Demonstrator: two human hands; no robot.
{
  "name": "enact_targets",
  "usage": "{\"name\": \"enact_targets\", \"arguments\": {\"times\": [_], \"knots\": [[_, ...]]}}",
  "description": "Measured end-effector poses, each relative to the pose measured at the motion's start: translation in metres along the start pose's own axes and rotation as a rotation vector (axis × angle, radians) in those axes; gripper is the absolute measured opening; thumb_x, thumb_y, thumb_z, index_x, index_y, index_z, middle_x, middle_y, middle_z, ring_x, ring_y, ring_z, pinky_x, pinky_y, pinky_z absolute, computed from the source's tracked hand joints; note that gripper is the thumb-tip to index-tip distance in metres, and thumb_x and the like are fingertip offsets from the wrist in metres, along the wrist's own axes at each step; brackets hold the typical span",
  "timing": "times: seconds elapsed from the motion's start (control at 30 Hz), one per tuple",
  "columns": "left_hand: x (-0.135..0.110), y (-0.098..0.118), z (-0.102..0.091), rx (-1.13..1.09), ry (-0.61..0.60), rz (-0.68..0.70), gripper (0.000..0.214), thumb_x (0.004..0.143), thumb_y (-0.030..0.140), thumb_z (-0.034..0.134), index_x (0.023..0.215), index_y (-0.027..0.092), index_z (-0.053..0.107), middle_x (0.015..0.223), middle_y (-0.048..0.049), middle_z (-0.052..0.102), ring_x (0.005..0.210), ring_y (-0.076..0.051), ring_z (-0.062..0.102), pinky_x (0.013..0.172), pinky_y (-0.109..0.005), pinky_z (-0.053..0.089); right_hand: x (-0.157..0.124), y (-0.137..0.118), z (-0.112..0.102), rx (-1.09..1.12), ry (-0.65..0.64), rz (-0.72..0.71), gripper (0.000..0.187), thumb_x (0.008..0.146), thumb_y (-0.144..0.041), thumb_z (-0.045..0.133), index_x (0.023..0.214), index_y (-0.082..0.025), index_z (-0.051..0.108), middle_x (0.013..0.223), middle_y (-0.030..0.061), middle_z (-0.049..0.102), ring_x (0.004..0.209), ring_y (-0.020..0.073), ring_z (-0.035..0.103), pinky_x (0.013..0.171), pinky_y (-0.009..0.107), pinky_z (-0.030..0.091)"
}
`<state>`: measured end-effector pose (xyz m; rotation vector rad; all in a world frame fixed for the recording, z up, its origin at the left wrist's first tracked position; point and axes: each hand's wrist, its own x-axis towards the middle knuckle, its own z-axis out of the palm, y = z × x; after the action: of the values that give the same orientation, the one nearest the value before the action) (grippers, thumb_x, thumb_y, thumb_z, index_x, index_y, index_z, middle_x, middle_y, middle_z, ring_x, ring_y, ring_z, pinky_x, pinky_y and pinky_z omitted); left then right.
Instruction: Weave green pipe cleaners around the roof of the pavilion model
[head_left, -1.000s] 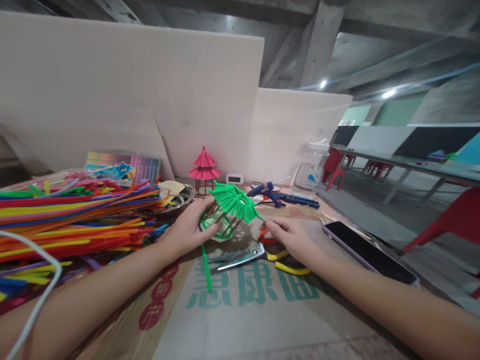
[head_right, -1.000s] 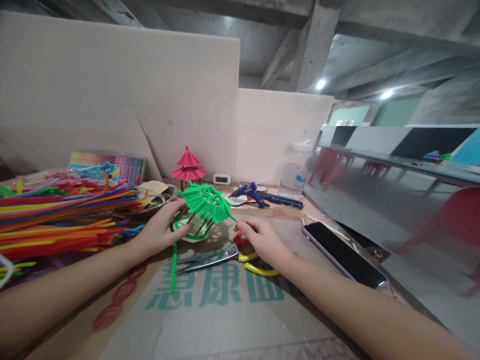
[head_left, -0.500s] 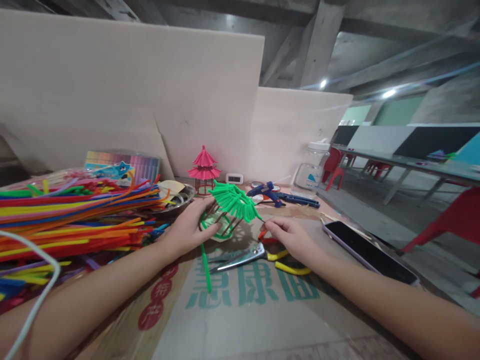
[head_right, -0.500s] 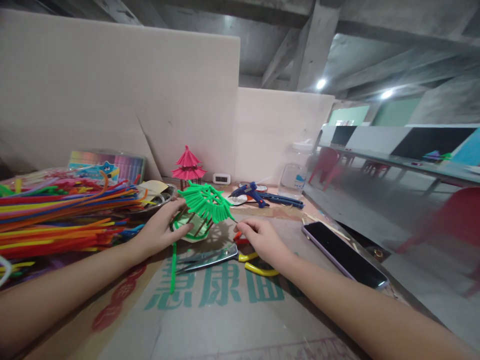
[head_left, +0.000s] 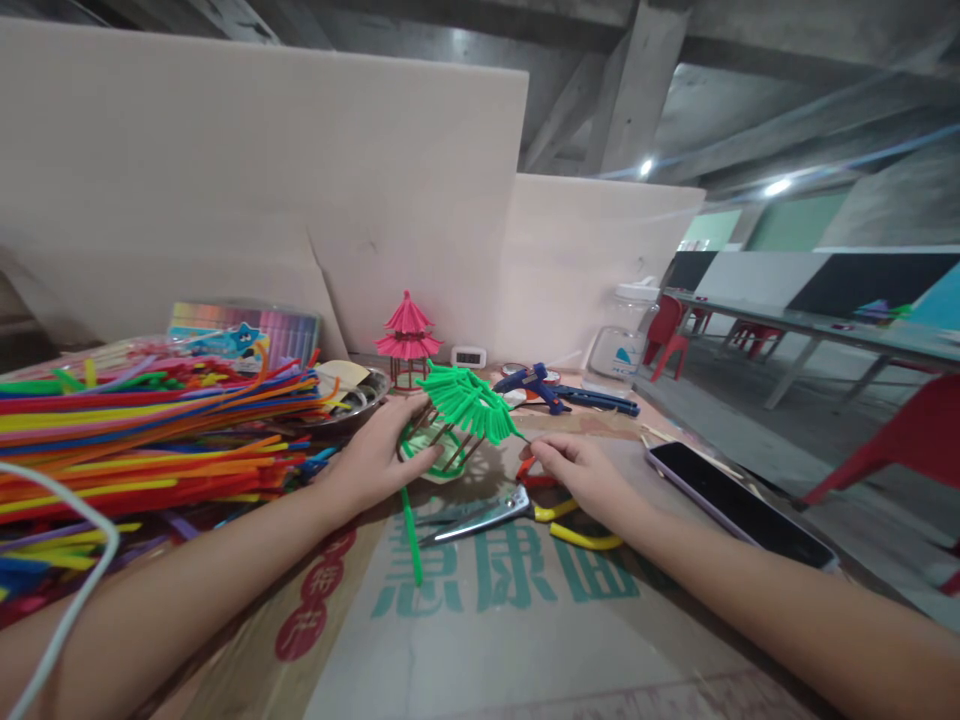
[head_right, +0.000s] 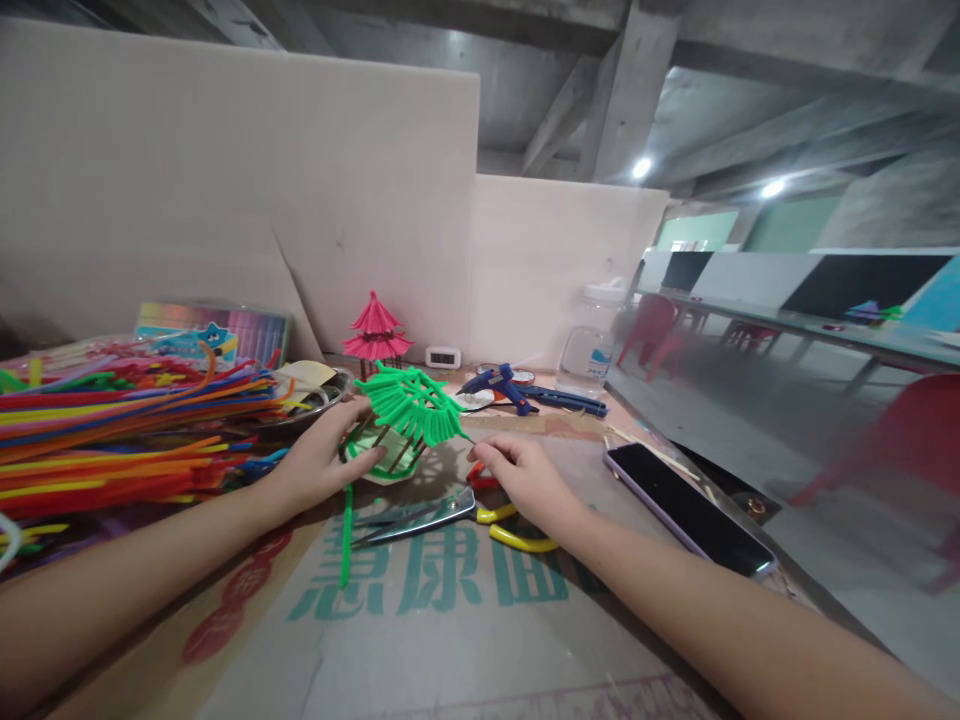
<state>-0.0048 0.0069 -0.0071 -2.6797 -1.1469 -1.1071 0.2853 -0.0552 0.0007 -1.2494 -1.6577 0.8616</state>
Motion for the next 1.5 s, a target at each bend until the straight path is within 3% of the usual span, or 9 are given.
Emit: {"name": "enact_targets", "arguments": {"times": [1.2,1.5], "knots": [[-0.0016,-0.0018,0.0011,0.022,0.019,0.047,0.057,0.091,0.048,0.057,0.138,0.016,0.051,0.135,-0.0141,0.061,0.124,-0.032,0.058,0.109,-0.044,0.046,0.0010,0.0030,0.0006,-0.008,0.000,-0.030,0.036,0.086,-0.049,0.056,0.076,-0.018,0.070,0.078,0.0067,0.074,0.075,0.0222,0.067,0.073,0.034,0.051],[-0.0007,-0.0034,0.0026,-0.003,0.005,-0.021,0.058,0.091,0.048,0.056,0.136,0.013,0.052,0.131,-0.0155,0.062,0.119,-0.031,0.059,0.107,-0.046,0.047,-0.0001,0.0019,0.0015,-0.004,-0.034,-0.012,0.037,0.084,-0.052,0.059,0.083,-0.016,0.070,0.080,0.0061,0.070,0.077,0.0223,0.064,0.071,0.033,0.050]]}}
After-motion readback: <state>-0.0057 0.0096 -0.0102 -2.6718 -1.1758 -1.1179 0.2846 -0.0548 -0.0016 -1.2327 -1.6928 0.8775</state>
